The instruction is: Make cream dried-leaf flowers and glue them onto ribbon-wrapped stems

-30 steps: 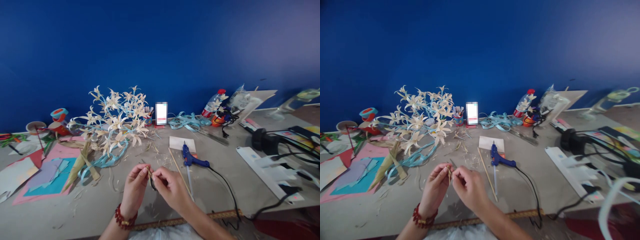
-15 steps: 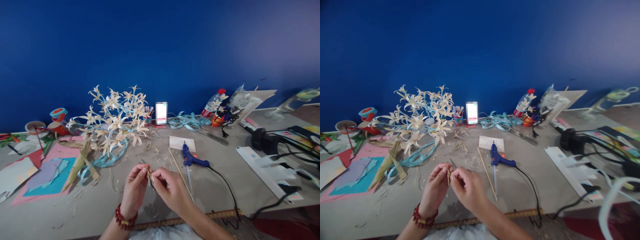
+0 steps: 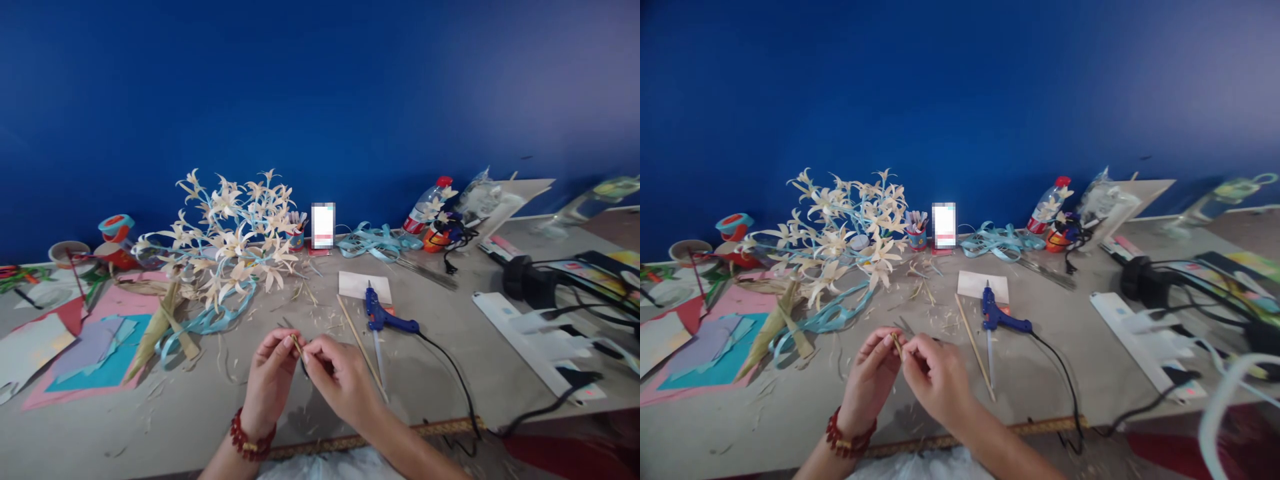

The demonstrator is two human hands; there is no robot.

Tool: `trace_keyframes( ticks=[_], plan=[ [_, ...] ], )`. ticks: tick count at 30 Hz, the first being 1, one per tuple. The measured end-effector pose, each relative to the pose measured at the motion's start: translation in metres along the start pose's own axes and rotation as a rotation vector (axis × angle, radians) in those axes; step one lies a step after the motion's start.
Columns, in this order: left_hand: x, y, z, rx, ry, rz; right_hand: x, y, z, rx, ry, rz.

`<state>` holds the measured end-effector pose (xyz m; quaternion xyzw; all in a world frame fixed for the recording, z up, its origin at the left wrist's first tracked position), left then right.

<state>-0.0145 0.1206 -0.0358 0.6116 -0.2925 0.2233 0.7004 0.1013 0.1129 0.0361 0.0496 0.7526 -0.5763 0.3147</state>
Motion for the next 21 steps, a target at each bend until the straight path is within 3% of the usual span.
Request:
trace_keyframes(
  ticks=[12,21],
  plan=[
    [0.001,-0.002,-0.001,-0.016,-0.008,0.028,-0.004,-0.001,0.001,0.003,0.003,-0.011],
    [-0.003,-0.002,0.002,0.006,0.037,-0.061,0.016,0.025,-0.005,0.174,-0.086,-0.446]
  ],
)
Point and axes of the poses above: each hand's wrist, its own z-axis away from the middle knuckle, its own x-axis out of the palm, y = z × x, the point moved 9 cm from there along -z, towards the middle knuckle, and after that the axes turned 11 degrees about -y, right-handed, at the moved point
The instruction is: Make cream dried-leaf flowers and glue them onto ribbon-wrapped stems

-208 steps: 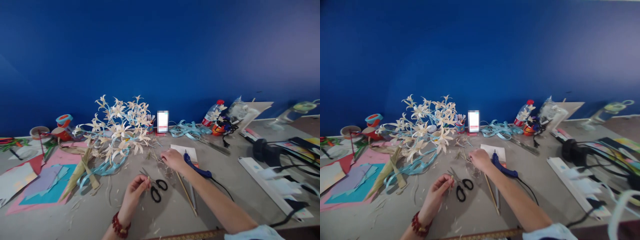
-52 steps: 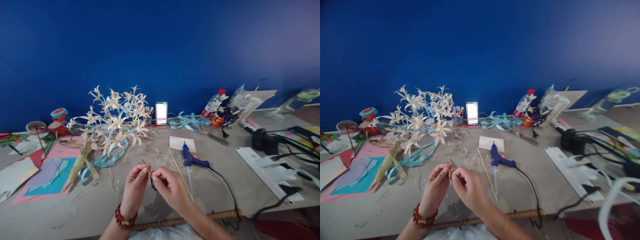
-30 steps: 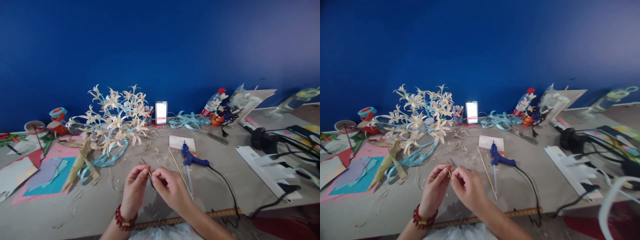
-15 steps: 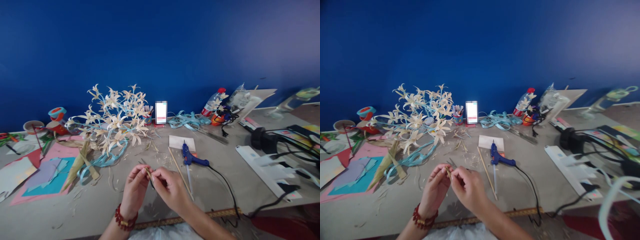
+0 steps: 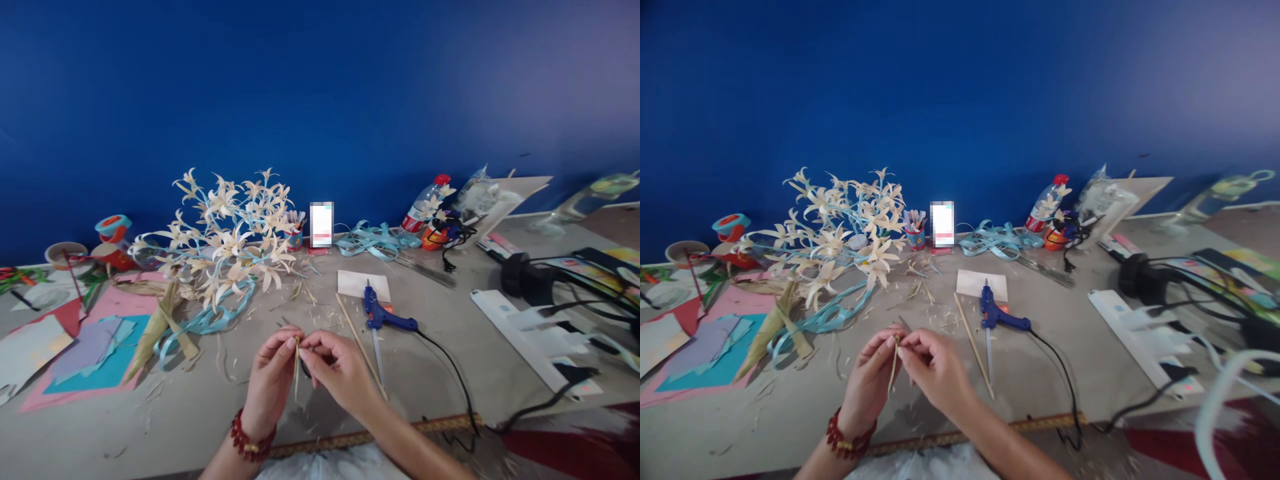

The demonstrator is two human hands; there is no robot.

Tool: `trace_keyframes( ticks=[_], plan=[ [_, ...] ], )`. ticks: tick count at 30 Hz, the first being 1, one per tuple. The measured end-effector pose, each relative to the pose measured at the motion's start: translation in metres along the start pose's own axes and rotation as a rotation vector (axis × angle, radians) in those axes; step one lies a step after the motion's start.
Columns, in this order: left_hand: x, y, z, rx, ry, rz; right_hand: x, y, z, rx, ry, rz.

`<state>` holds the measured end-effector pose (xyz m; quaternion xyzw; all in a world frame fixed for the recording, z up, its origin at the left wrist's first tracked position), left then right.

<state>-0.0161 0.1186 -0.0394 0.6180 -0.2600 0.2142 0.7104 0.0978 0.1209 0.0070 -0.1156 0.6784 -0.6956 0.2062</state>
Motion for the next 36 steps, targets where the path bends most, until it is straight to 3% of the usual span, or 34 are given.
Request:
trace_keyframes(
  ticks=[3,7,15,21,27,30,36],
  plan=[
    [0.001,0.005,-0.001,0.047,-0.026,-0.025,0.001,0.005,-0.001,0.013,-0.018,-0.076],
    [0.004,0.009,-0.002,0.07,-0.076,-0.051,-0.004,0.0,0.0,0.001,0.011,0.009],
    [0.005,0.011,0.001,0.012,-0.066,-0.14,-0.011,-0.002,0.0,0.004,0.027,0.117],
    [0.008,0.009,-0.001,-0.076,-0.146,-0.233,-0.015,-0.004,0.0,-0.022,0.005,0.253],
    [0.008,0.008,-0.003,-0.073,-0.163,-0.305,-0.023,-0.007,-0.003,-0.026,-0.01,0.256],
    [0.007,0.002,-0.003,-0.11,-0.147,-0.209,-0.024,-0.008,-0.003,-0.028,-0.005,0.238],
    [0.005,-0.019,-0.005,-0.262,-0.11,0.194,-0.031,-0.015,0.009,-0.125,0.076,0.289]
  ],
)
Point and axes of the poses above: each hand's wrist, its own z-axis away from the middle knuckle, its own x-axis out of the palm, y = z × x, the point moved 9 cm from there along -z, towards the middle knuckle, and after that the axes turned 11 degrees about -y, right-handed, at the moved point
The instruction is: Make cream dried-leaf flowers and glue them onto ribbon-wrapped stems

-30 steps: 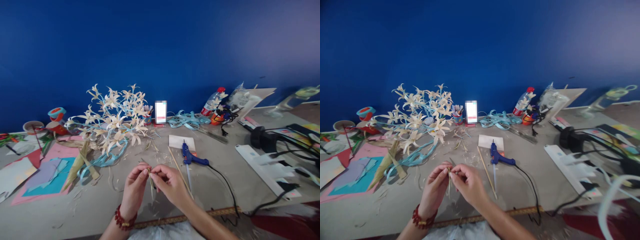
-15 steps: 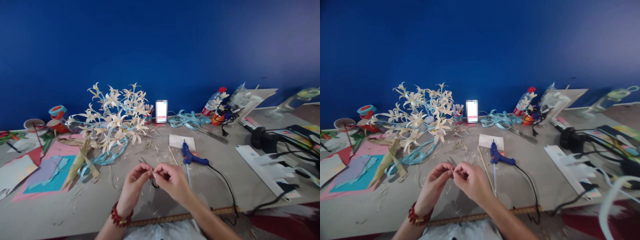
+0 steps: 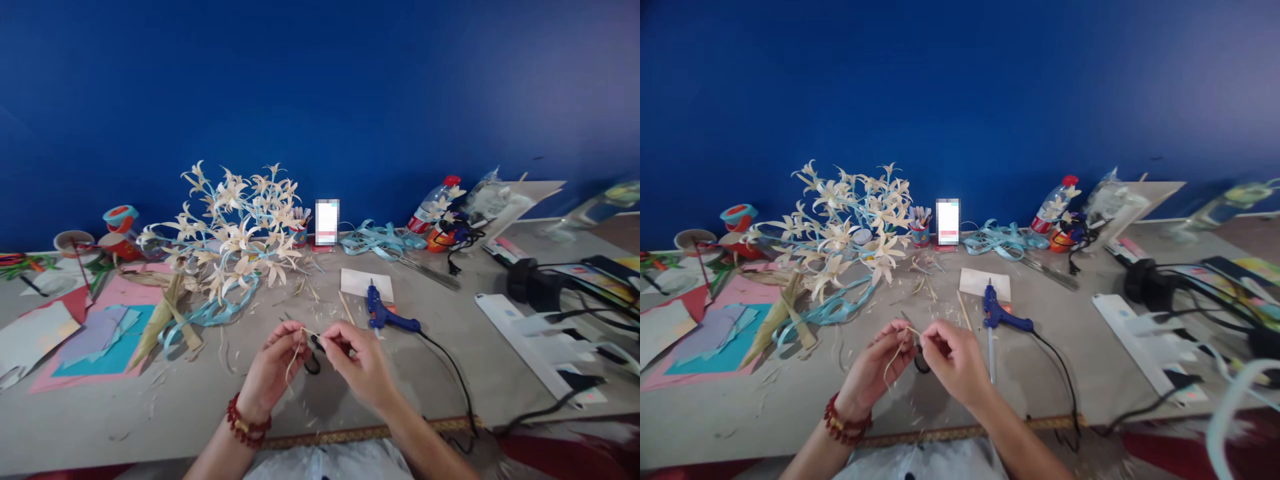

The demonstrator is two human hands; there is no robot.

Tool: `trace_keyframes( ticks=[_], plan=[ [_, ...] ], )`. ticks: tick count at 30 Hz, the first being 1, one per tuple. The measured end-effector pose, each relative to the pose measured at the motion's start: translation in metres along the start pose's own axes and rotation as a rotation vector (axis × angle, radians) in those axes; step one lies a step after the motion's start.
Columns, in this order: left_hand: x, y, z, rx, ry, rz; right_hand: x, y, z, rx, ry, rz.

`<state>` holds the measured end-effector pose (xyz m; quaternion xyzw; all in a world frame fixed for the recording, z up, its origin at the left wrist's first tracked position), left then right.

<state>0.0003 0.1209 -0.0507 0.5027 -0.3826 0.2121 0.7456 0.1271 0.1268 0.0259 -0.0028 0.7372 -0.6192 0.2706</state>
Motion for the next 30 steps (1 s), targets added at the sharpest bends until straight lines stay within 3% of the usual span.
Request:
trace_keyframes(
  ticks=[7,15,30],
  plan=[
    [0.004,-0.003,-0.005,-0.008,-0.059,0.158,0.007,-0.014,0.014,-0.205,-0.023,0.231],
    [0.015,-0.004,0.001,-0.034,-0.061,0.16,0.01,-0.007,0.006,-0.093,0.071,0.306],
    [0.022,-0.004,0.003,-0.051,-0.078,0.207,0.009,-0.005,0.006,-0.051,0.058,0.312]
  ],
)
Point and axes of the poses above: each hand's wrist, its own z-axis away from the middle knuckle, its own x-axis out of the palm, y = z × x, the point moved 9 cm from there along -z, towards the middle knuckle, and after that the axes turned 11 degrees about -y, right-handed, at the moved point
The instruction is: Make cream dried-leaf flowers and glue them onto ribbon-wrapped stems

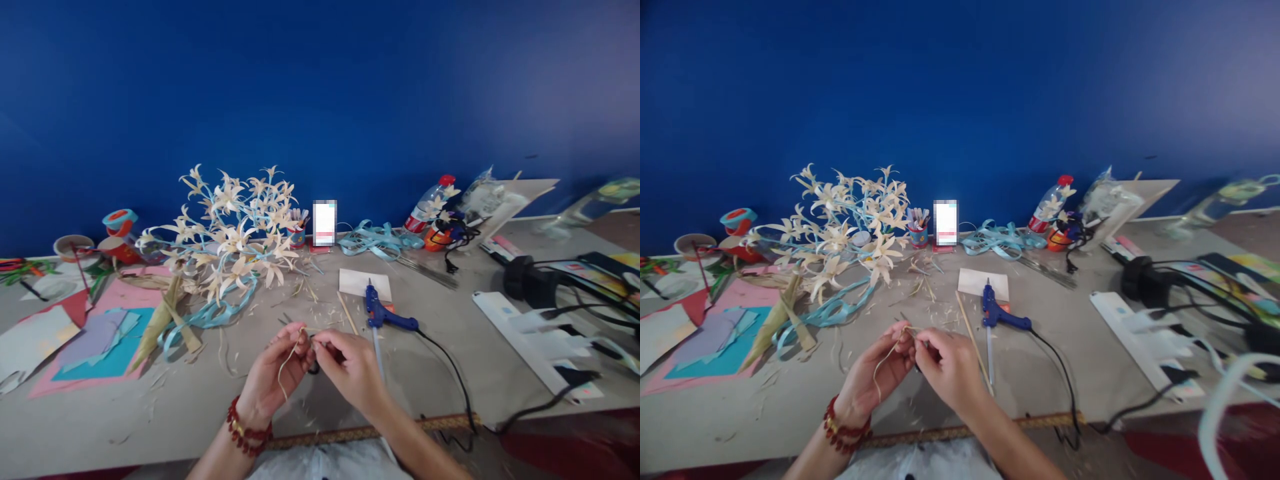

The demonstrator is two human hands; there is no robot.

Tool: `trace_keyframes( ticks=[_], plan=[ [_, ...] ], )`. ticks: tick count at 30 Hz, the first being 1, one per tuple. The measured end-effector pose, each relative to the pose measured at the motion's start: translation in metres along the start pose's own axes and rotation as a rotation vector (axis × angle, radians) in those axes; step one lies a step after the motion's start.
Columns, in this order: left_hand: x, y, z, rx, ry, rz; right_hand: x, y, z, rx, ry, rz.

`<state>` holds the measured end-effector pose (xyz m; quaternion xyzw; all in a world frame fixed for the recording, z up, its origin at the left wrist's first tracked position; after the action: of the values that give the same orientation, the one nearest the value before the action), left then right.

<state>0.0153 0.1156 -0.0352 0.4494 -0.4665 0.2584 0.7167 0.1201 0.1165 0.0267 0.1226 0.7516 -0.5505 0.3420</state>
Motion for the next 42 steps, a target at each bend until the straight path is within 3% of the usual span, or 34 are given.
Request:
trace_keyframes(
  ticks=[33,42],
  plan=[
    [0.006,0.002,0.002,0.023,0.0,-0.084,0.0,-0.004,0.001,-0.021,0.002,-0.074],
    [-0.008,0.01,0.01,0.113,0.176,-0.207,0.008,-0.005,0.002,-0.004,0.007,-0.145]
  ],
)
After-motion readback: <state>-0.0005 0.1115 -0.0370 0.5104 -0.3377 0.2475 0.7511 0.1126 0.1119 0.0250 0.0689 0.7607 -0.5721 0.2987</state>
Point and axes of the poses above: each hand's wrist, its own z-axis away from the middle knuckle, its own x-axis out of the palm, y = z × x, the point moved 9 cm from there along -z, towards the middle knuckle, and after that the axes turned 11 degrees about -y, right-handed, at the moved point
